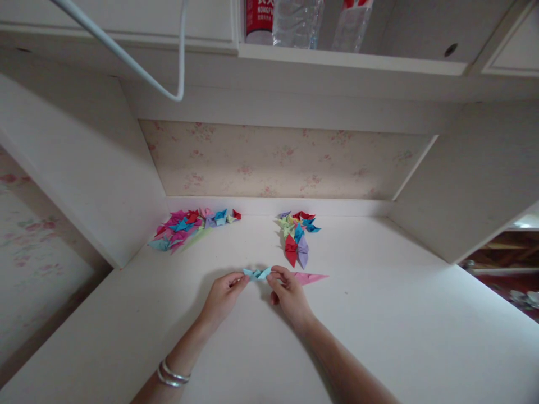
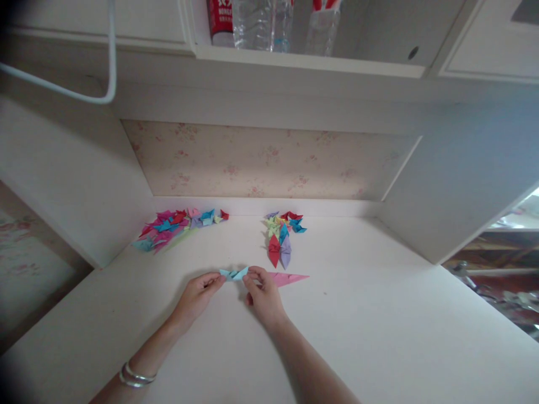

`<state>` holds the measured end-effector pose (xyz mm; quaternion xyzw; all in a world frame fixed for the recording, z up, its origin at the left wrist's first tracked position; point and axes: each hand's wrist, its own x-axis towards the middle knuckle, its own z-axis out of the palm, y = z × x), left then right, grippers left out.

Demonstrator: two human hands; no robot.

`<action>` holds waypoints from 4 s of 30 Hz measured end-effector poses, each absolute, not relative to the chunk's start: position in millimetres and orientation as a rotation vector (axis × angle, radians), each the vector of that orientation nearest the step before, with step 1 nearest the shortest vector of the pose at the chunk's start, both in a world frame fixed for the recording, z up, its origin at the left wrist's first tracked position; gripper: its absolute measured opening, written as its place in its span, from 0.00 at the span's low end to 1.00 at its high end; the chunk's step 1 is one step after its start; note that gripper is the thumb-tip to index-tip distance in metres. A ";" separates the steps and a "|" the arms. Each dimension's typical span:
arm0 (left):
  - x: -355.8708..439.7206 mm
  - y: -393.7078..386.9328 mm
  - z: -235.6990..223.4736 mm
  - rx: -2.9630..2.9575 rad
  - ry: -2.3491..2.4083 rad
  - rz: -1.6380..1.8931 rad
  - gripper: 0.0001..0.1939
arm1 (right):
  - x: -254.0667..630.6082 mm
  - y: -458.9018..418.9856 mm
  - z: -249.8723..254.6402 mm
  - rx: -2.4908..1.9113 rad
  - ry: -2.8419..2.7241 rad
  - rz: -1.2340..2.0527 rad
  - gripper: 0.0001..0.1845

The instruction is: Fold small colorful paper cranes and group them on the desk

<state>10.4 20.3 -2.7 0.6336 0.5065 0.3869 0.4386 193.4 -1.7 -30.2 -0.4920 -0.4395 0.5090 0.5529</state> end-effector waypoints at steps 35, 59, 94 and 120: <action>8.0 20.3 -6.4 1.550 1.232 0.932 0.21 | 195.3 -2.8 -26.8 -1.249 -1.218 1.138 0.19; 8.2 19.4 -5.8 1.621 1.211 0.917 0.20 | 195.6 -8.1 -24.3 -1.270 -1.366 1.116 0.14; 11.1 18.7 -4.8 1.592 1.194 0.901 0.21 | 196.9 -4.1 -25.4 -1.237 -1.133 1.089 0.19; 13.4 20.1 -15.3 1.655 1.185 0.815 0.21 | 196.3 -8.9 -15.3 -1.229 -0.877 1.144 0.20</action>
